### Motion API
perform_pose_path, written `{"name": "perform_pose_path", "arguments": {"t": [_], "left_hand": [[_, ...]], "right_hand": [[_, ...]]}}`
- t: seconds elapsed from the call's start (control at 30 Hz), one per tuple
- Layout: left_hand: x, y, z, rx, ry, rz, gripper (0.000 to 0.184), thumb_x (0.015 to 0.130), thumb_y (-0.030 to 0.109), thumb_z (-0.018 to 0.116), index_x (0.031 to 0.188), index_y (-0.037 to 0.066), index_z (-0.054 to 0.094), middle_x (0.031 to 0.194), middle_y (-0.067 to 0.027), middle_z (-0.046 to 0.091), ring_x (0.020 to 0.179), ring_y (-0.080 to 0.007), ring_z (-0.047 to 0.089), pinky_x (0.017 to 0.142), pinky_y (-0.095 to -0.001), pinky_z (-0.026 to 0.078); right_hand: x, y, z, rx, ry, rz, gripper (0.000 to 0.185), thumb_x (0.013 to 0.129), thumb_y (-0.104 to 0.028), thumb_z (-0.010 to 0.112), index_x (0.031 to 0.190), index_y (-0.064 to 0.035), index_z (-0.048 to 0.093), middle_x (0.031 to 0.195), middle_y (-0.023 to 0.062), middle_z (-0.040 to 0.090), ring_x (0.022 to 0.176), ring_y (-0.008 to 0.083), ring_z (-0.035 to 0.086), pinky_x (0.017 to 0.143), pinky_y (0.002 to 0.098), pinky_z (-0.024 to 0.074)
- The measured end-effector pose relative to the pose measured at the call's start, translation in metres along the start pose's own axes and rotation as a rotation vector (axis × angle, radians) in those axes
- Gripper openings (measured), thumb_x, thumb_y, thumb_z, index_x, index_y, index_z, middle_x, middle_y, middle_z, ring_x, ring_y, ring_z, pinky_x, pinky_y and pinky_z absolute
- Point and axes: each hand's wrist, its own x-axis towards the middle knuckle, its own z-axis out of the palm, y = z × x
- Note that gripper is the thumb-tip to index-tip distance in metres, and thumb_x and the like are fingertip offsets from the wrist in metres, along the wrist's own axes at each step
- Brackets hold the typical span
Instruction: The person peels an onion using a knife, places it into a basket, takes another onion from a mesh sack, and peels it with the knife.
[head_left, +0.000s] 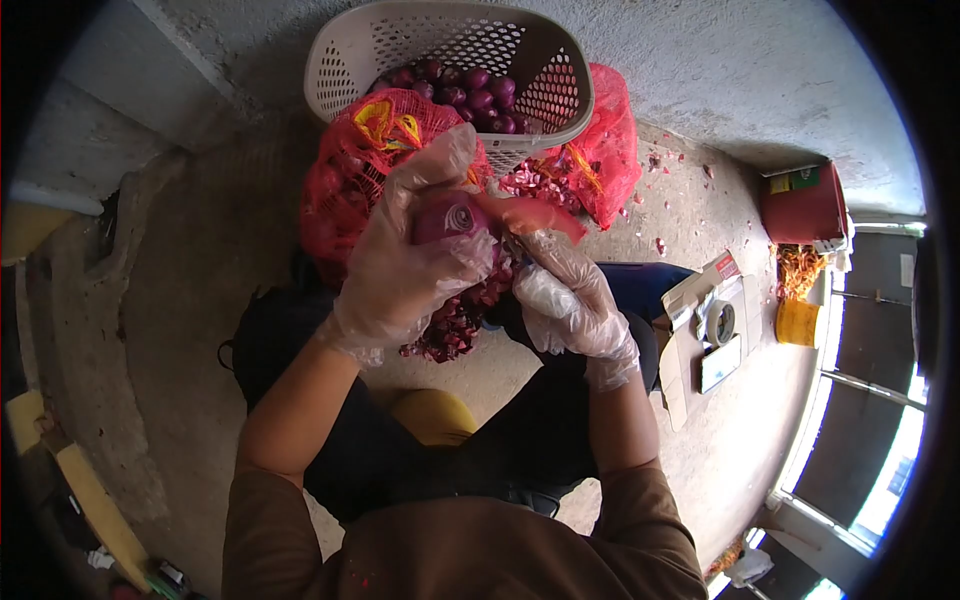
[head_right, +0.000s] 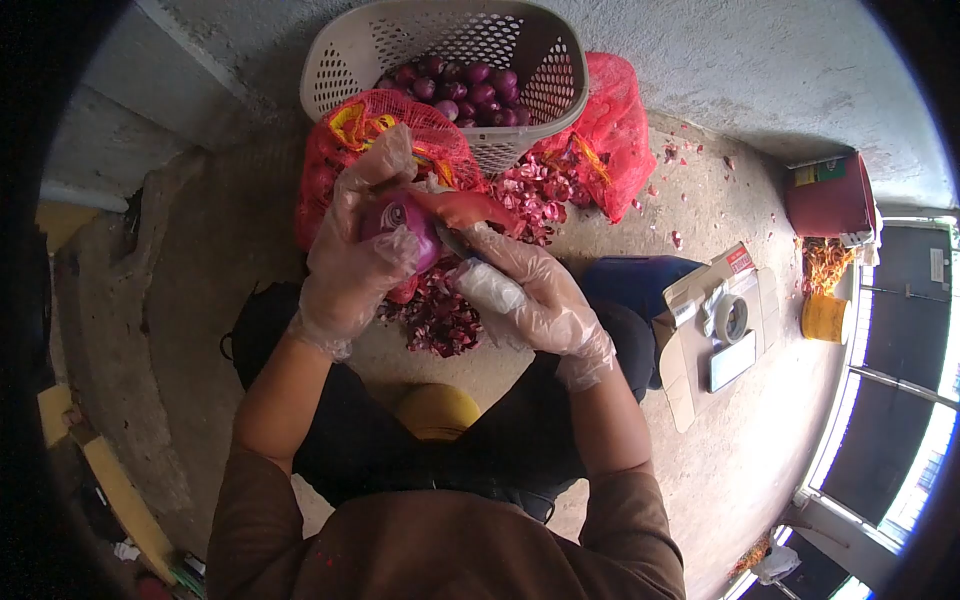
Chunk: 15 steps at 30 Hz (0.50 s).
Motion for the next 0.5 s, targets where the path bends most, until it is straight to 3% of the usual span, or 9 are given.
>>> {"name": "perform_pose_path", "arguments": {"t": [0.1,0.2,0.33,0.4,0.5], "left_hand": [[0.001,-0.008,-0.013,0.172,0.000,0.049,0.081,0.068,-0.009,0.071,0.140,0.008,0.039,0.131,-0.0041,0.046,0.123,-0.0144,0.046,0.102,-0.0302,0.042],[0.003,-0.009,-0.019,0.126,-0.068,0.036,0.082,0.068,-0.011,0.069,0.141,0.009,0.038,0.127,-0.0040,0.048,0.118,-0.0140,0.049,0.098,-0.0294,0.046],[0.001,-0.008,-0.008,-0.009,-0.012,0.020,0.083,0.067,-0.015,0.067,0.142,0.010,0.039,0.125,-0.0042,0.049,0.113,-0.0144,0.052,0.093,-0.0302,0.051],[0.002,-0.005,-0.007,-0.141,-0.015,0.012,0.084,0.067,-0.016,0.066,0.142,0.011,0.039,0.123,-0.0042,0.050,0.111,-0.0146,0.054,0.091,-0.0310,0.052],[0.006,-0.007,-0.016,-0.165,-0.039,-0.016,0.078,0.070,-0.010,0.068,0.140,0.012,0.042,0.122,-0.0034,0.052,0.114,-0.0155,0.054,0.095,-0.0329,0.051]], "right_hand": [[0.005,-0.001,0.001,-0.121,0.008,-0.054,0.043,0.096,-0.011,0.057,0.138,-0.0015,0.050,0.118,0.0045,0.062,0.108,0.0107,0.055,0.094,0.0278,0.0425],[0.006,-0.008,0.010,-0.142,0.059,-0.025,0.045,0.097,-0.013,0.057,0.140,-0.0037,0.049,0.106,0.0009,0.062,0.092,0.0082,0.056,0.082,0.0268,0.0454],[0.009,-0.021,0.008,-0.103,0.180,0.060,0.048,0.097,-0.016,0.056,0.143,-0.0059,0.045,0.091,-0.0040,0.060,0.072,0.0047,0.049,0.065,0.0232,0.0414],[0.010,-0.011,0.009,0.005,0.195,-0.002,0.049,0.097,-0.016,0.056,0.144,-0.0075,0.044,0.084,-0.0064,0.057,0.065,0.0043,0.045,0.059,0.0208,0.0367],[0.006,-0.011,0.007,-0.046,0.146,0.013,0.048,0.097,-0.015,0.056,0.143,-0.0071,0.046,0.085,-0.0059,0.057,0.066,0.0038,0.045,0.059,0.0206,0.0367]]}}
